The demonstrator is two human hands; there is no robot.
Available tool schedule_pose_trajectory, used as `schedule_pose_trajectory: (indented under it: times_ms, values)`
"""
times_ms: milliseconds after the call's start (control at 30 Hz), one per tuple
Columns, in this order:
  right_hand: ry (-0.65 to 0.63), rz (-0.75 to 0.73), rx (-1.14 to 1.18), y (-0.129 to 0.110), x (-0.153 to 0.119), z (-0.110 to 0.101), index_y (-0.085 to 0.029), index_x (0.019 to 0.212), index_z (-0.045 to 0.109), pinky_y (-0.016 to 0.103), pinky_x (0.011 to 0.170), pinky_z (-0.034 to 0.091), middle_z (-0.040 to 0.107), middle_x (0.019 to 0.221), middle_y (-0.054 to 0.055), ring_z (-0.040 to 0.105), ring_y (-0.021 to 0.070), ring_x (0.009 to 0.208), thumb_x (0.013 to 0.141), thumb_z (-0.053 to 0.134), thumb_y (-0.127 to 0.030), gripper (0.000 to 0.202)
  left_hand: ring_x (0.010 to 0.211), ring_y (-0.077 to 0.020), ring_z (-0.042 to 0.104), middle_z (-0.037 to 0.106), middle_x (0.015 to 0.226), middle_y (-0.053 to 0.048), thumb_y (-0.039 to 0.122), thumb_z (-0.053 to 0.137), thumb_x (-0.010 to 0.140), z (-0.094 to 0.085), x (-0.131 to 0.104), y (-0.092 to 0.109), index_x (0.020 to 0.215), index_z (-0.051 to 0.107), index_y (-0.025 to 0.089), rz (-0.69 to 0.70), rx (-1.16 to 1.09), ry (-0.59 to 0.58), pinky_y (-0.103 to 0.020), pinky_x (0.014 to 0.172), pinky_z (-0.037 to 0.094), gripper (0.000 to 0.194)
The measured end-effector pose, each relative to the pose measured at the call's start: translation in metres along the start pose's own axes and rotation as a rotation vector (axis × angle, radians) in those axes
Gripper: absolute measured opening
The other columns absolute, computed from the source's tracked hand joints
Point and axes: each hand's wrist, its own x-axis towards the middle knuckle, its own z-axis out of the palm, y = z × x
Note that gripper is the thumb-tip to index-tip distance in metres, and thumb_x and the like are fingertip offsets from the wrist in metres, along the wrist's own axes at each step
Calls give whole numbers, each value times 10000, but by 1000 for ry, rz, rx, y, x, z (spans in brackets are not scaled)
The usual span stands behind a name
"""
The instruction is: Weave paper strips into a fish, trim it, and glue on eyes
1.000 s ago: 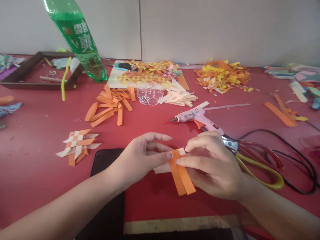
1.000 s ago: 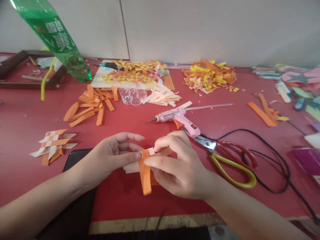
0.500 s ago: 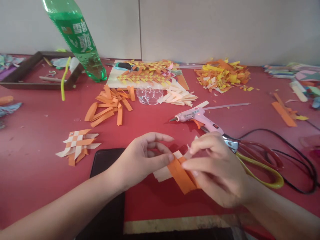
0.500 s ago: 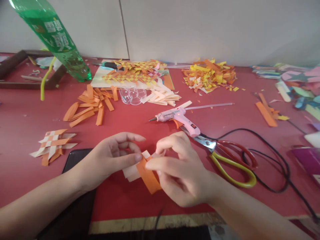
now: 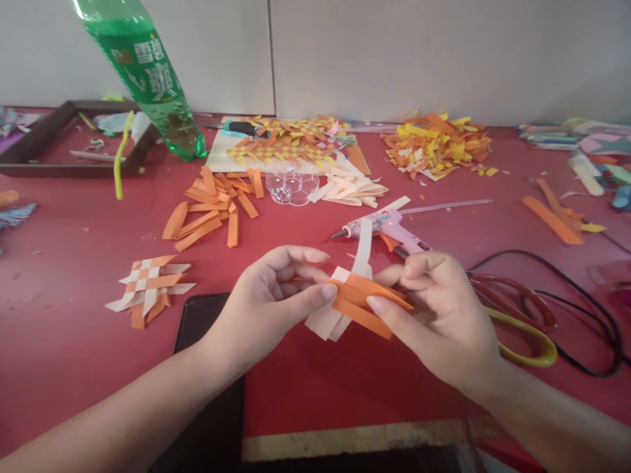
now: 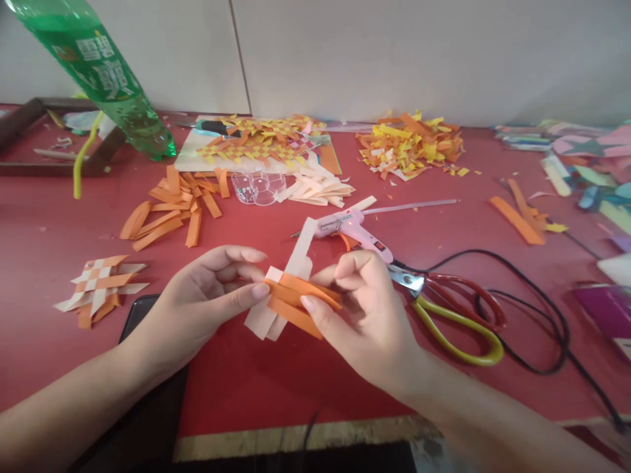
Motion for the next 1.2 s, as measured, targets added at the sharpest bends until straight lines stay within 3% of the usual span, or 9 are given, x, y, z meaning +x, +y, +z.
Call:
schedule_pose_trajectory:
  times_ms: [233,467,633,800,1033,1200]
  values:
    - [1,-66,-96,3,2,-3,-287,978,408,245,522,563,659,800,-23,657,134,620,870,612,-189,251,815,-149,691,694,913,-21,279,767,783,0,1,0,1063,621,201,-47,98,-51,-250,739,547,325]
    - [-38,-3,-116,3,-1,-5,-265,998,450,224,513,540,671,830,-9,659,126,617,847,646,-219,251,680,-208,738,714,702,2,325,762,786,0,-2,2,1030,561,201,-96,130,-70,-328,727,557,339]
    - [-42,-15,-87,3,-1,-5,-274,990,460,222,506,520,652,776,-31,645,124,597,855,637,-208,233,673,-176,734,719,719,9,308,767,785,0,-1,2,998,585,198,-86,172,-44,-257,673,531,301]
    - [-51,-18,-83,4,0,-4,-267,967,465,207,477,492,628,745,-39,617,109,566,853,643,-210,219,684,-190,726,698,729,11,294,744,807,-1,0,1,1047,559,203,-100,111,-89,-316,718,548,316]
    - [29,4,-121,5,5,-4,-242,868,499,202,451,462,601,705,-39,572,98,544,846,664,-243,166,790,-142,691,687,1032,-35,288,755,797,1,1,2,1218,487,218,-89,52,-36,-261,706,547,504]
    - [-36,-21,-96,3,1,-3,-240,864,497,201,428,416,564,666,-54,523,81,503,877,614,-214,120,662,-95,625,675,781,6,311,713,835,2,1,0,943,556,170,-44,107,-52,-209,634,501,237]
